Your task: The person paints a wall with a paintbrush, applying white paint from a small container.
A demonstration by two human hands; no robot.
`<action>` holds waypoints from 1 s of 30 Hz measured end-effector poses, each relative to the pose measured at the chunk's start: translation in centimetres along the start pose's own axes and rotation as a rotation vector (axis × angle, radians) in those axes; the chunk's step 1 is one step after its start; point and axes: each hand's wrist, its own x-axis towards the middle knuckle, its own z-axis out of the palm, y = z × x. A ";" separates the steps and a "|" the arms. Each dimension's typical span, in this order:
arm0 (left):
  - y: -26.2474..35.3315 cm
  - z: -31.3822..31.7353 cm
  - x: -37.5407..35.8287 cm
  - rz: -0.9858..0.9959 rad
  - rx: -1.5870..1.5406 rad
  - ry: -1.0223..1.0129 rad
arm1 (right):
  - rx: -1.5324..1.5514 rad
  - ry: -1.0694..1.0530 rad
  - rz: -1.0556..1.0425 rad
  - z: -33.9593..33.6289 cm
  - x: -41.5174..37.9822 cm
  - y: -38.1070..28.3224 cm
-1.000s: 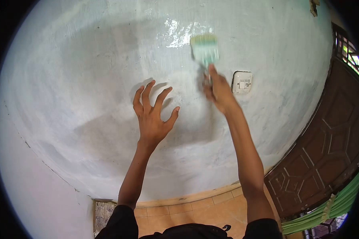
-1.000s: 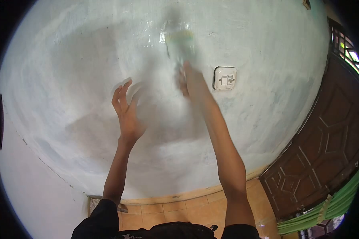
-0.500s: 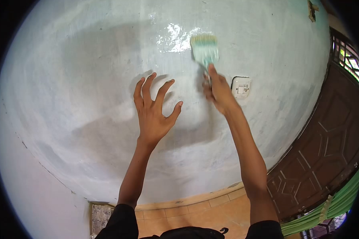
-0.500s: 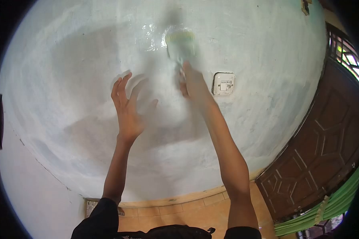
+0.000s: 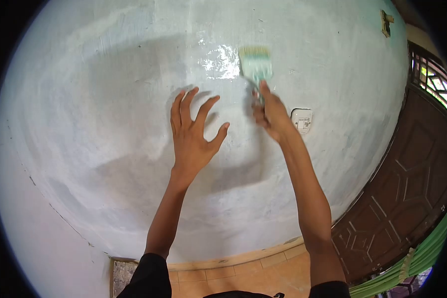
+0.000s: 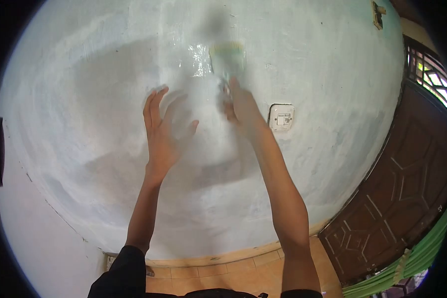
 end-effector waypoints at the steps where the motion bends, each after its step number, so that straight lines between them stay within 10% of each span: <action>1: 0.1 -0.4 -0.5 -0.019 0.006 -0.030 | -0.021 -0.005 0.048 -0.5 -1.6 0.9; 30: -1.0 -2.6 -1.6 0.024 0.024 -0.022 | -0.026 -0.091 0.039 0.1 -1.4 1.6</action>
